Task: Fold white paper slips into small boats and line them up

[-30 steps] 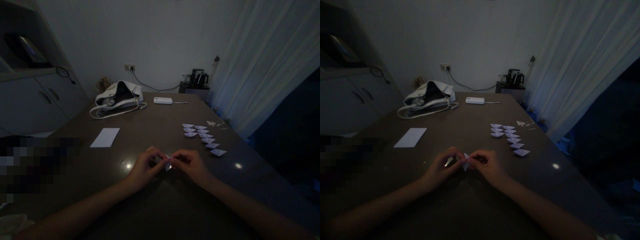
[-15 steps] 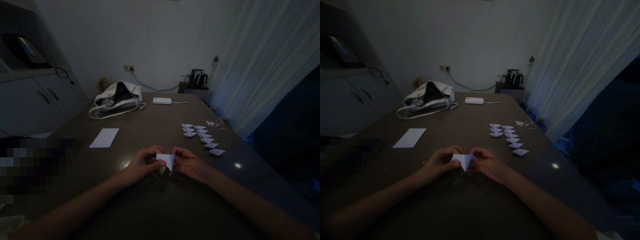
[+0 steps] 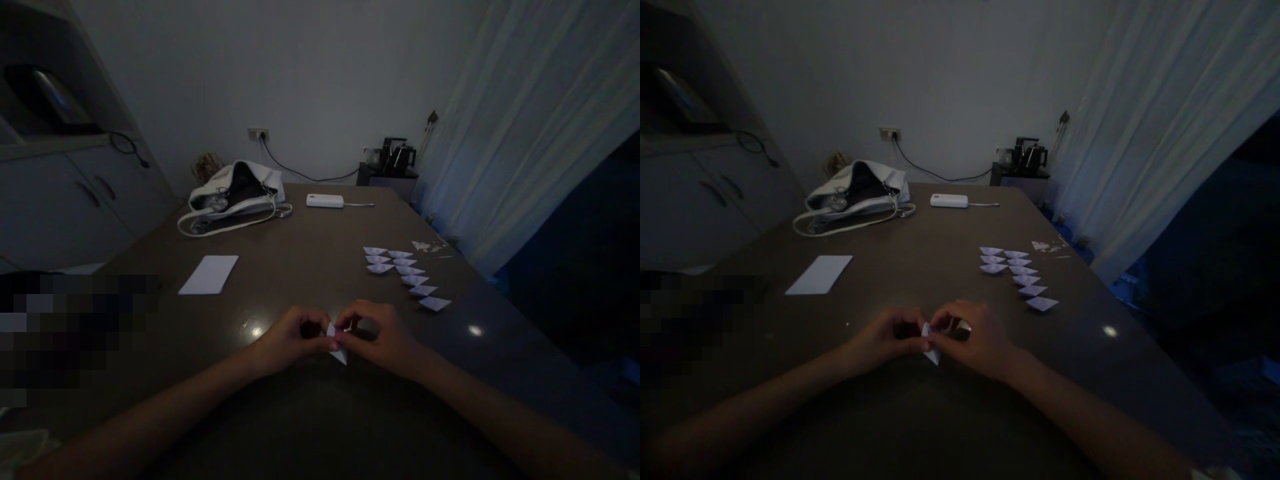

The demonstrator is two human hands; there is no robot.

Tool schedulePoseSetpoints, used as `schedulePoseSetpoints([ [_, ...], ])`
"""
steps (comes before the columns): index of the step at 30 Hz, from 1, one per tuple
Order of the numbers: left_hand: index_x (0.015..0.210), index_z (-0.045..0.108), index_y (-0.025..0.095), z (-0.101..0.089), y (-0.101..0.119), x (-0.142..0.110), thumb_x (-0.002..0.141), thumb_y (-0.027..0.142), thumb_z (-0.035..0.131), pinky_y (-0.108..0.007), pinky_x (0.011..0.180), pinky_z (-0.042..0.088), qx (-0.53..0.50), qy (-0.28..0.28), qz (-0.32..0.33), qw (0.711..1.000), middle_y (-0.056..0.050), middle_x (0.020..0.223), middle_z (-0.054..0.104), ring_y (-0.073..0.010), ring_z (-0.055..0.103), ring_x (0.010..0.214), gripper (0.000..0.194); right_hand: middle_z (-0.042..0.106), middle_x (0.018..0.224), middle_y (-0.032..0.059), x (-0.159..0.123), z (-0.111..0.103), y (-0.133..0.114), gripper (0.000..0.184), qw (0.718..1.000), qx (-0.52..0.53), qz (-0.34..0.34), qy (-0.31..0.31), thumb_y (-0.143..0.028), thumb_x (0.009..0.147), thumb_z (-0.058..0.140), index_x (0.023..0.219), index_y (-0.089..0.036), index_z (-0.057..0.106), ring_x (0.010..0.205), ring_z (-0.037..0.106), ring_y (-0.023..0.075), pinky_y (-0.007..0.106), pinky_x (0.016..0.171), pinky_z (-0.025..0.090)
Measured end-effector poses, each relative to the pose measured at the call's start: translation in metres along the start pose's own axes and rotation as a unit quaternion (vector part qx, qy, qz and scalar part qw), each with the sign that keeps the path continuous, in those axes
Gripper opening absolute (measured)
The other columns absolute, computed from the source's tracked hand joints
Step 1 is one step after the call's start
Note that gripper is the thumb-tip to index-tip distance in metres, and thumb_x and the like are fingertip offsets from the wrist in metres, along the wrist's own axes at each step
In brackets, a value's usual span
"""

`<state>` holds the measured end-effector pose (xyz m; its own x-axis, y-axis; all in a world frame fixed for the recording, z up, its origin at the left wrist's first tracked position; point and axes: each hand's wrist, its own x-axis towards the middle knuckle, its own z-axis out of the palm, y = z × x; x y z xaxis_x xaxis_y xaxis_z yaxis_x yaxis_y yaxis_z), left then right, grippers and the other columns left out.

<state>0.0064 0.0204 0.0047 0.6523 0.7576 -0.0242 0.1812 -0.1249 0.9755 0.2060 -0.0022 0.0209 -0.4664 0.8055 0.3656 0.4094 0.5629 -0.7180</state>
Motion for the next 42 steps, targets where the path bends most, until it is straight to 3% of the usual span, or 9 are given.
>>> schedulePoseSetpoints([
  [4, 0.079, 0.063, 0.014, -0.003, 0.000, -0.001, 0.084, 0.034, 0.060, -0.023, 0.063, 0.039, 0.037, 0.006, 0.031, 0.999, 0.001, 0.072, 0.055, -0.0124, 0.052, 0.069, 0.022, 0.067, 0.075, 0.0014, 0.000, -0.002, 0.002, 0.006, 0.998, -0.038, -0.047, 0.020, -0.023, 0.083, 0.063, 0.083, -0.017, 0.065, 0.067, 0.060, 0.0122, 0.023, 0.064, 0.046],
  [14, 0.073, 0.059, 0.014, -0.002, 0.001, 0.000, 0.084, 0.035, 0.057, -0.022, 0.060, 0.037, 0.043, 0.035, 0.035, 0.998, 0.002, 0.068, 0.051, -0.0119, 0.049, 0.065, 0.023, 0.066, 0.072, 0.0020, 0.000, 0.008, -0.003, 0.010, 0.995, 0.070, 0.066, 0.032, -0.023, 0.083, 0.060, 0.078, -0.016, 0.065, 0.067, 0.061, 0.0128, 0.023, 0.063, 0.048],
  [24, 0.072, 0.057, 0.015, 0.004, 0.007, -0.003, 0.086, 0.029, 0.053, -0.023, 0.062, 0.035, 0.145, 0.055, 0.082, 0.985, 0.001, 0.068, 0.052, -0.0129, 0.049, 0.067, 0.020, 0.066, 0.074, 0.0028, -0.003, 0.009, -0.003, 0.005, 0.996, -0.068, -0.013, 0.049, -0.019, 0.080, 0.061, 0.079, -0.016, 0.065, 0.067, 0.060, 0.0139, 0.025, 0.063, 0.044],
  [32, 0.065, 0.051, 0.016, 0.012, 0.008, -0.003, 0.084, 0.025, 0.048, -0.023, 0.057, 0.032, 0.175, 0.091, 0.090, 0.976, 0.003, 0.060, 0.048, -0.0117, 0.047, 0.060, 0.021, 0.066, 0.075, 0.0022, -0.006, 0.018, -0.003, 0.005, 0.996, -0.062, -0.013, 0.064, -0.020, 0.083, 0.058, 0.080, -0.017, 0.062, 0.068, 0.061, 0.0134, 0.024, 0.063, 0.044],
  [38, 0.062, 0.051, 0.016, 0.017, 0.011, -0.005, 0.079, 0.021, 0.048, -0.024, 0.057, 0.030, 0.261, 0.132, 0.082, 0.953, 0.002, 0.058, 0.048, -0.0130, 0.048, 0.060, 0.018, 0.065, 0.075, 0.0016, -0.008, 0.022, -0.004, 0.005, 0.996, -0.058, -0.007, 0.064, -0.020, 0.083, 0.058, 0.080, -0.017, 0.060, 0.069, 0.061, 0.0132, 0.024, 0.064, 0.044],
  [42, 0.066, 0.054, 0.016, 0.015, 0.015, -0.006, 0.084, 0.024, 0.047, -0.024, 0.059, 0.033, 0.270, 0.133, 0.085, 0.950, 0.002, 0.060, 0.051, -0.0130, 0.049, 0.060, 0.021, 0.065, 0.076, 0.0017, -0.006, 0.019, -0.004, 0.006, 0.997, -0.041, -0.004, 0.071, -0.019, 0.084, 0.057, 0.081, -0.018, 0.061, 0.070, 0.061, 0.0134, 0.025, 0.065, 0.046],
])
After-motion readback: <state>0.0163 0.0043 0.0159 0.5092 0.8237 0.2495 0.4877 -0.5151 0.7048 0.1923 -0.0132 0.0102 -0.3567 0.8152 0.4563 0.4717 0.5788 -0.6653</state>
